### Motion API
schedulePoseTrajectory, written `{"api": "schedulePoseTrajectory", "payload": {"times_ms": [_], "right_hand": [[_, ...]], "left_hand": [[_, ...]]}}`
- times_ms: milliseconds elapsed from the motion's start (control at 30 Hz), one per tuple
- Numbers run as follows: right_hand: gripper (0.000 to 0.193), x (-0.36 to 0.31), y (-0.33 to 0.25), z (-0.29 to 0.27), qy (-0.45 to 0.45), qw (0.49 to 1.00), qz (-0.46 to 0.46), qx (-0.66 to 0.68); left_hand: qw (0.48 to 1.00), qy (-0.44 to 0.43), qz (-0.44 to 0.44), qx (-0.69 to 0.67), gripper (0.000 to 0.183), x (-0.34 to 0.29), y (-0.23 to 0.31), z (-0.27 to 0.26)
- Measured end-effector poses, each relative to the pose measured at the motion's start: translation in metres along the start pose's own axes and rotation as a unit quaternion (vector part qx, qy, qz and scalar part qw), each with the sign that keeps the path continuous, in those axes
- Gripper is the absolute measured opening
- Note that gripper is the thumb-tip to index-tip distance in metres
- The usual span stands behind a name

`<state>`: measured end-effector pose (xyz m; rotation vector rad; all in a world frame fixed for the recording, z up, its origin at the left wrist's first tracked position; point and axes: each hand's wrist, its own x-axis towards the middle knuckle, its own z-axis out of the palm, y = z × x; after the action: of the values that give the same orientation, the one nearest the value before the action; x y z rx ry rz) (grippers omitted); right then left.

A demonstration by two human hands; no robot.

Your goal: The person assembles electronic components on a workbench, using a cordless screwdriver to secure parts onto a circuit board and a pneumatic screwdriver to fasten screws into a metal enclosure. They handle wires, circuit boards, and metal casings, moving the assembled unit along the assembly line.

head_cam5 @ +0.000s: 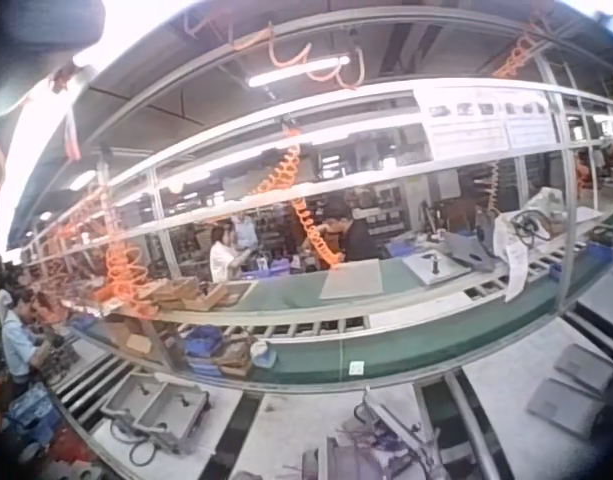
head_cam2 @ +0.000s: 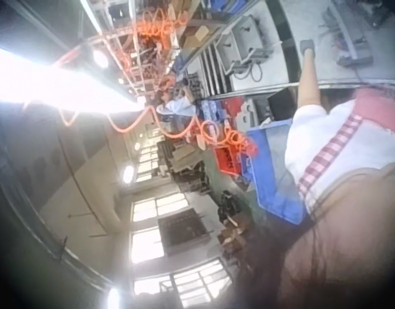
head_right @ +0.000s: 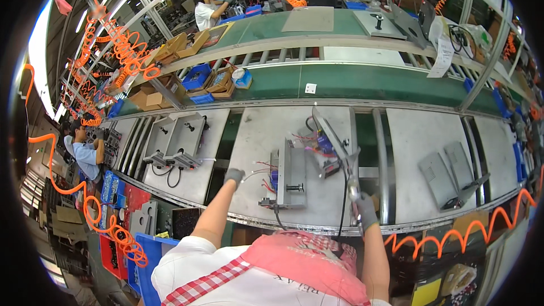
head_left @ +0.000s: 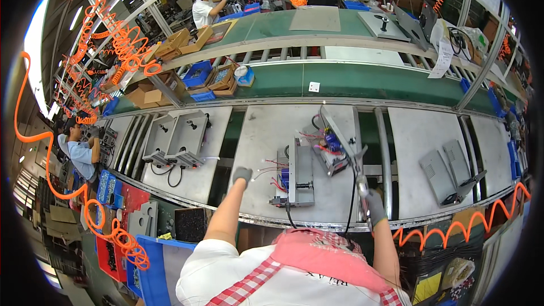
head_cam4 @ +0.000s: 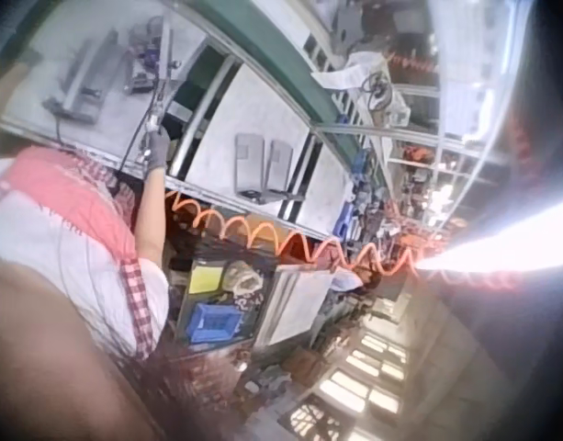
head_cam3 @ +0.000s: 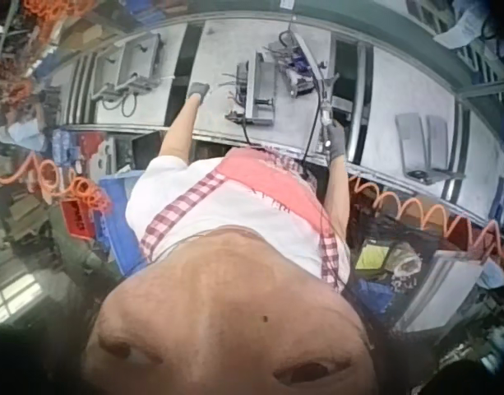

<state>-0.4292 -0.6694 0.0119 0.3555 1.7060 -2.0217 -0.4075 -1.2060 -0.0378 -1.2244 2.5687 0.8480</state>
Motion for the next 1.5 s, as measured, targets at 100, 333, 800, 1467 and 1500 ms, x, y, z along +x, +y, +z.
{"api": "schedulePoseTrajectory", "payload": {"times_ms": [100,333,800,1467,1500], "right_hand": [[0.028,0.029,-0.034,0.013,0.078,0.987,-0.057,-0.127],[0.028,-0.048,-0.031,0.028,0.104,0.986,-0.078,-0.105],[0.027,-0.202,0.048,0.089,0.264,0.961,0.084,-0.013],[0.035,-0.193,0.009,0.232,0.043,0.985,0.038,-0.162],[0.036,-0.193,0.016,0.231,0.036,0.986,0.022,-0.164]], "left_hand": [[0.980,-0.194,0.036,0.011,0.039,-0.011,0.016,0.056],[0.968,-0.219,0.099,0.077,0.046,0.014,0.008,0.113],[0.579,-0.517,-0.389,-0.497,0.037,-0.147,0.040,-0.002],[0.666,-0.550,-0.023,-0.503,0.038,-0.145,0.036,0.041],[0.679,-0.549,-0.014,-0.487,0.037,-0.147,0.033,0.033]]}}
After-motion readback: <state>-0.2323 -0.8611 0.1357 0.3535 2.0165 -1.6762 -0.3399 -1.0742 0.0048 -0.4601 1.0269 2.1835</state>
